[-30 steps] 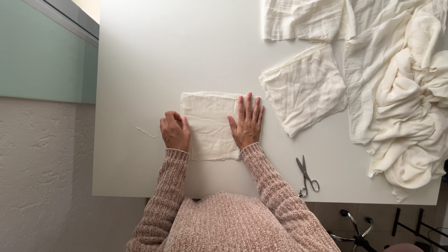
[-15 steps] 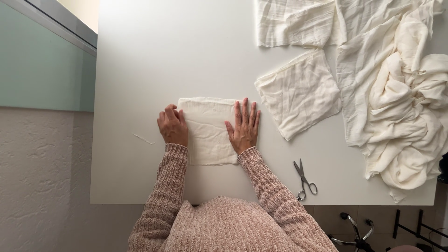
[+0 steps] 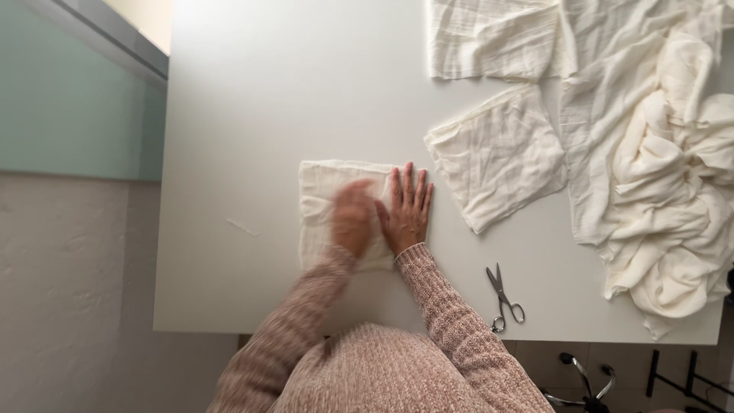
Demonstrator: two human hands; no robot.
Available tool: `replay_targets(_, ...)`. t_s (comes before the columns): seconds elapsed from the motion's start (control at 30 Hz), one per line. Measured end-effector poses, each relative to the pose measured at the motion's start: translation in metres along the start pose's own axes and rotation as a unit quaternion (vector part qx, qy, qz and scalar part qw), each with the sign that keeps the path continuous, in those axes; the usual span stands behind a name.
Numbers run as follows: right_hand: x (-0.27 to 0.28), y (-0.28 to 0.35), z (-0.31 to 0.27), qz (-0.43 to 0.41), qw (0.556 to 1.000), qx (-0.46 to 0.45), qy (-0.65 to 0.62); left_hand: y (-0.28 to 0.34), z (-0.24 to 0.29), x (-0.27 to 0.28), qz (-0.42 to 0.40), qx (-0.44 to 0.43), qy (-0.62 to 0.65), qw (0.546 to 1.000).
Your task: The person folds a piece of white fabric on a white table and cuts it into a smaller square using scissors. They repeat this process with several other pieces of fabric, folding and trimming them into uniform shapes.
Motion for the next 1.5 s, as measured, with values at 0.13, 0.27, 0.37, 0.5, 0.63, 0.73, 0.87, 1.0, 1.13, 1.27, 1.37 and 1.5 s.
replay_targets(0.13, -0.029, 0.009, 0.010, 0.004, 0.998, 0.014, 0.057, -0.033, 0.058, 0.051, -0.112, -0.043, -0.023, 0.993)
replay_targets(0.27, 0.005, 0.000, -0.004, 0.008, 1.000, 0.002, -0.024, -0.032, 0.014, 0.069, -0.098, -0.022, -0.148, 0.984)
replay_targets(0.37, -0.001, -0.004, -0.002, 0.036, 0.998, 0.002, -0.045, -0.029, -0.012, 0.077, -0.113, 0.005, -0.178, 0.977)
replay_targets(0.5, 0.044, -0.007, -0.027, 0.073, 0.994, 0.012, -0.085, -0.024, -0.018, 0.076, -0.114, 0.008, -0.188, 0.976)
replay_targets(0.63, 0.005, 0.023, -0.037, 0.043, 0.994, 0.039, -0.089, -0.017, -0.013, 0.080, -0.108, 0.002, -0.192, 0.975)
replay_targets(0.73, 0.002, 0.020, -0.006, 0.043, 0.997, 0.022, -0.064, -0.024, -0.015, 0.083, -0.141, 0.036, -0.177, 0.973)
replay_targets(0.87, 0.023, 0.045, 0.031, 0.069, 0.995, 0.001, -0.073, -0.022, -0.014, 0.085, -0.151, 0.041, -0.180, 0.971)
replay_targets(1.0, 0.069, 0.099, 0.111, 0.116, 0.975, -0.105, -0.161, -0.024, -0.008, 0.092, -0.174, 0.037, -0.165, 0.970)
replay_targets(1.13, 0.084, 0.113, 0.113, 0.113, 0.976, -0.131, -0.134, -0.010, 0.018, 0.102, -0.149, -0.014, -0.166, 0.975)
replay_targets(1.27, 0.052, 0.037, 0.037, 0.084, 0.985, 0.012, -0.148, -0.011, -0.007, 0.098, -0.131, -0.003, -0.161, 0.978)
replay_targets(1.37, 0.015, 0.011, 0.009, 0.040, 0.996, 0.033, -0.079, -0.014, -0.028, 0.098, -0.139, 0.021, -0.165, 0.976)
replay_targets(1.5, 0.001, 0.005, 0.013, 0.007, 0.998, 0.008, -0.059, -0.016, -0.035, 0.102, -0.156, 0.009, -0.171, 0.973)
Point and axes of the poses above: each hand's wrist, its own y-axis away from the middle knuckle, its own x-axis out of the back of the hand, z = x × y, the point moved 5 cm from there along -y, towards the middle knuckle, and after that the axes turned 4 degrees about -y, right-handed, at the moved point
